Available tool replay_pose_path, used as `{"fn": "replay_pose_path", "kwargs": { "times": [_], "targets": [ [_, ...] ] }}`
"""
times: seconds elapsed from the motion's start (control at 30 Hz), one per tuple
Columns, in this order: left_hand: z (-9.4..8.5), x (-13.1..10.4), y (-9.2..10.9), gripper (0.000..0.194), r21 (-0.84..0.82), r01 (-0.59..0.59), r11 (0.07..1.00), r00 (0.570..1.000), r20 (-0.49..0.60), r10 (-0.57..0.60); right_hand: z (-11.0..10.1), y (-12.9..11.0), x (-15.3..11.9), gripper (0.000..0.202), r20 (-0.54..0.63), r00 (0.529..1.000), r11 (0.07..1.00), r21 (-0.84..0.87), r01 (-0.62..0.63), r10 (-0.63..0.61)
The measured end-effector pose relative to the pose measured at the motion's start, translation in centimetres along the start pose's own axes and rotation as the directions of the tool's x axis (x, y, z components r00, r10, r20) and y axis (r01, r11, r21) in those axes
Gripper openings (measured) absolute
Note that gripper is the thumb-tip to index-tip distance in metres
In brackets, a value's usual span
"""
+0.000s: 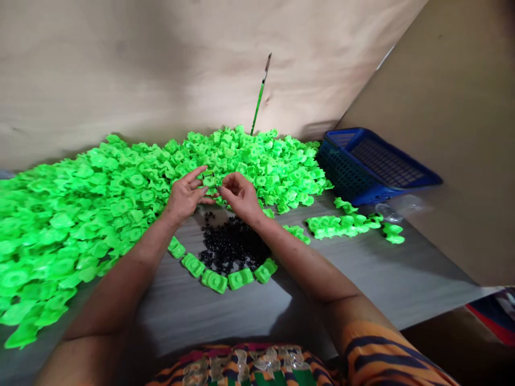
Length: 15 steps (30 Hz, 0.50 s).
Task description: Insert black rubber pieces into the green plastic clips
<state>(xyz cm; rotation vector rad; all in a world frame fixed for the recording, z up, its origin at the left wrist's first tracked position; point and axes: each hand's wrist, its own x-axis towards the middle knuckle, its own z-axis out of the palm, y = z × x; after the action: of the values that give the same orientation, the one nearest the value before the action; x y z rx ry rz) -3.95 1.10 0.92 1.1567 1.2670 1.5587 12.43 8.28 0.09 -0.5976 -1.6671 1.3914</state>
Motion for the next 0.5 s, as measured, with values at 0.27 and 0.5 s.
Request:
{"fn": "replay_pose_path", "kwargs": {
  "times": [0.27,0.5],
  "targets": [
    [1.0,-0.8,0.1,0.075,0.072,-0.045,0.996,0.999,0.019,0.044,0.1,0.0,-0.1,0.05,0.055,0.991,0.985,0.12,-0.126,0.12],
    [1.1,-1.0,0.5,0.08,0.068,-0.038,0.997,0.998,0.061,0.034,0.2,-0.3,0.0,0.05,0.041,0.992,0.978,0.167,-0.124,0.118]
  ]
}}
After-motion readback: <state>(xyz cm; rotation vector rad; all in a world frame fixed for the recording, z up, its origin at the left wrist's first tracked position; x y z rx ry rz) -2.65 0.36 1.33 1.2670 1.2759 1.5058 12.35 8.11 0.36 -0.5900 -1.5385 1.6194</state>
